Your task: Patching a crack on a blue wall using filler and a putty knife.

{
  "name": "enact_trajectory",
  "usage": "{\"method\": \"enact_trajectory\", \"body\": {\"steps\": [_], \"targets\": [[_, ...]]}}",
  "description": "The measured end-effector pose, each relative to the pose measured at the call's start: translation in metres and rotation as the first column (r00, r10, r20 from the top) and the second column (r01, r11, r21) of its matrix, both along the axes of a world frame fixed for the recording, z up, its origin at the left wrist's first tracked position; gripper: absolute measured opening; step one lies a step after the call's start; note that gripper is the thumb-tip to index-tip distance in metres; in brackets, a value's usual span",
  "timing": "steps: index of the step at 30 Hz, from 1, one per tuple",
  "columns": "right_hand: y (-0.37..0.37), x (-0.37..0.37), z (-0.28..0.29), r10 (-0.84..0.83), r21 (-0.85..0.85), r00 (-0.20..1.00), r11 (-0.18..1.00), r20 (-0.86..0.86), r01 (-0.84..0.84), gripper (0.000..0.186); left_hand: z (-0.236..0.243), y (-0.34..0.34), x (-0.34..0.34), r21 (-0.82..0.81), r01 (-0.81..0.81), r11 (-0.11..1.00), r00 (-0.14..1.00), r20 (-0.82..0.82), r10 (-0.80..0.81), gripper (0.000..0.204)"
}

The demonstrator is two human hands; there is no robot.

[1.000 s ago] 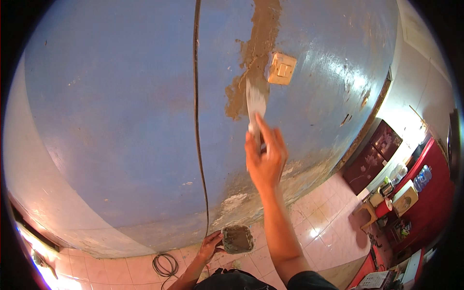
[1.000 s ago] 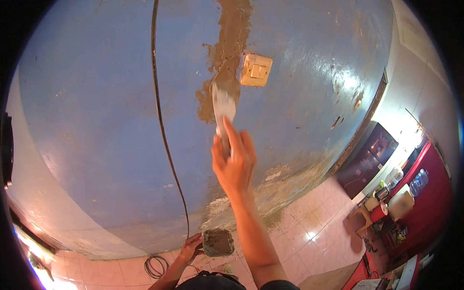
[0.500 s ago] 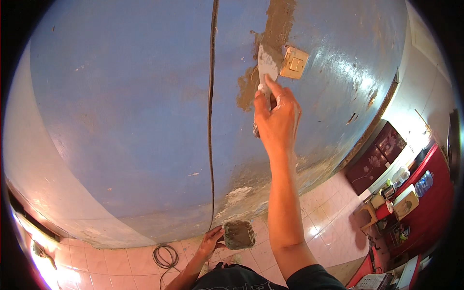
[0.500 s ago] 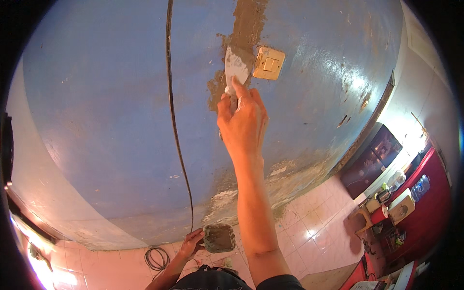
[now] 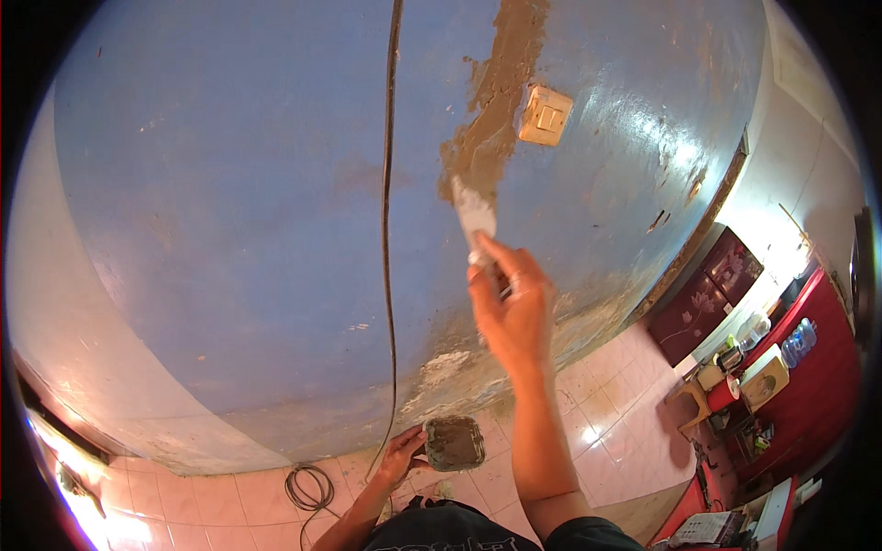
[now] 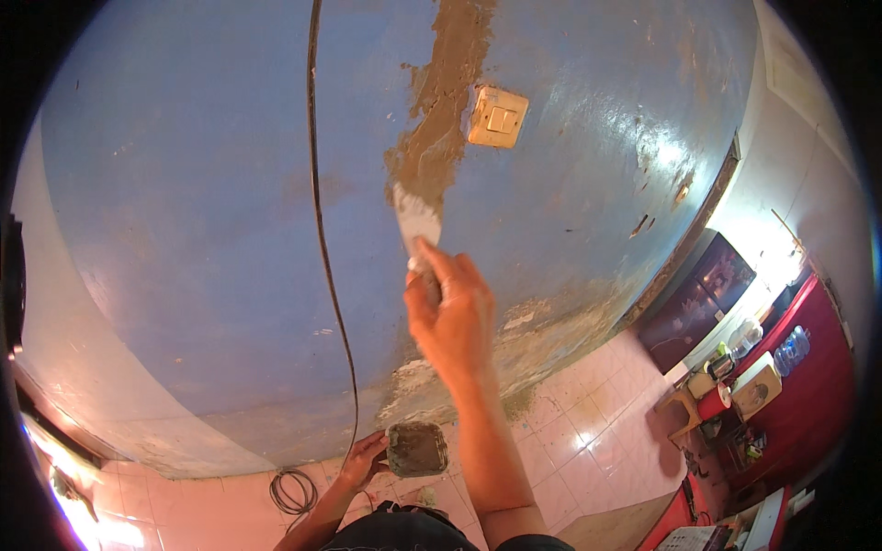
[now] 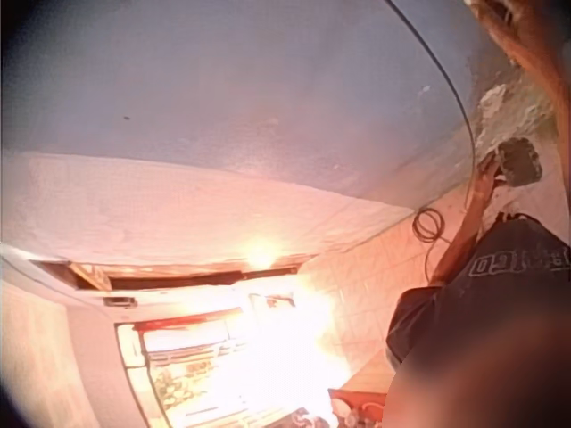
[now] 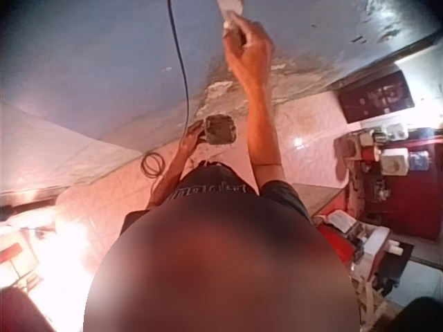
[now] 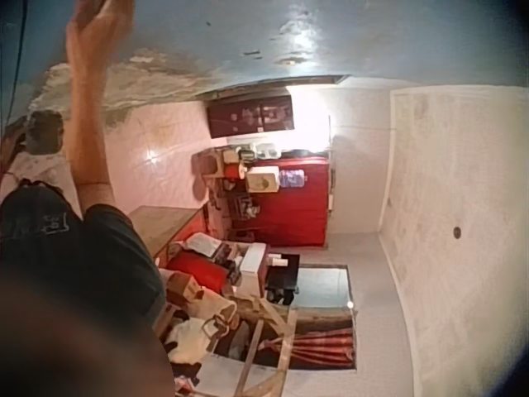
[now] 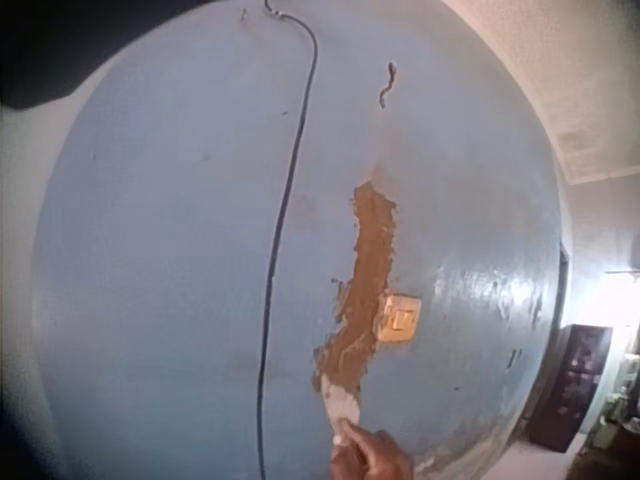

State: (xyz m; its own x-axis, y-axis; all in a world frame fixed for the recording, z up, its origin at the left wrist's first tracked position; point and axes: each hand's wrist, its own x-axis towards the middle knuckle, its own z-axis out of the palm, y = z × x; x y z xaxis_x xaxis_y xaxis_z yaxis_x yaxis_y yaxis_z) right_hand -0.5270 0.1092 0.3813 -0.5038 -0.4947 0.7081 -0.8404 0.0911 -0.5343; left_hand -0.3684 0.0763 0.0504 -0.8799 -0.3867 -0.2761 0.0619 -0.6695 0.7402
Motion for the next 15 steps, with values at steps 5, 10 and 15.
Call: {"method": "enact_trajectory", "body": {"steps": [5, 10, 15], "targets": [[0.042, -0.011, 0.02, 0.201, -0.11, 0.952, 0.977, 0.23, -0.18, 0.037, -0.005, 0.0, 0.006, -0.019, -0.036, 0.999, 0.999, 0.01, 0.036, 0.046], [0.122, -0.027, -0.03, 0.213, 0.053, 0.797, 0.955, 0.566, -0.292, 0.039, 0.014, -0.015, -0.008, -0.057, -0.081, 0.995, 0.996, 0.02, 0.082, 0.049], [0.166, -0.022, -0.089, -0.073, 0.298, 0.528, 0.887, 0.846, -0.354, 0.036, 0.033, -0.026, -0.021, -0.183, -0.155, 0.971, 0.984, 0.058, 0.167, 0.057]]}}
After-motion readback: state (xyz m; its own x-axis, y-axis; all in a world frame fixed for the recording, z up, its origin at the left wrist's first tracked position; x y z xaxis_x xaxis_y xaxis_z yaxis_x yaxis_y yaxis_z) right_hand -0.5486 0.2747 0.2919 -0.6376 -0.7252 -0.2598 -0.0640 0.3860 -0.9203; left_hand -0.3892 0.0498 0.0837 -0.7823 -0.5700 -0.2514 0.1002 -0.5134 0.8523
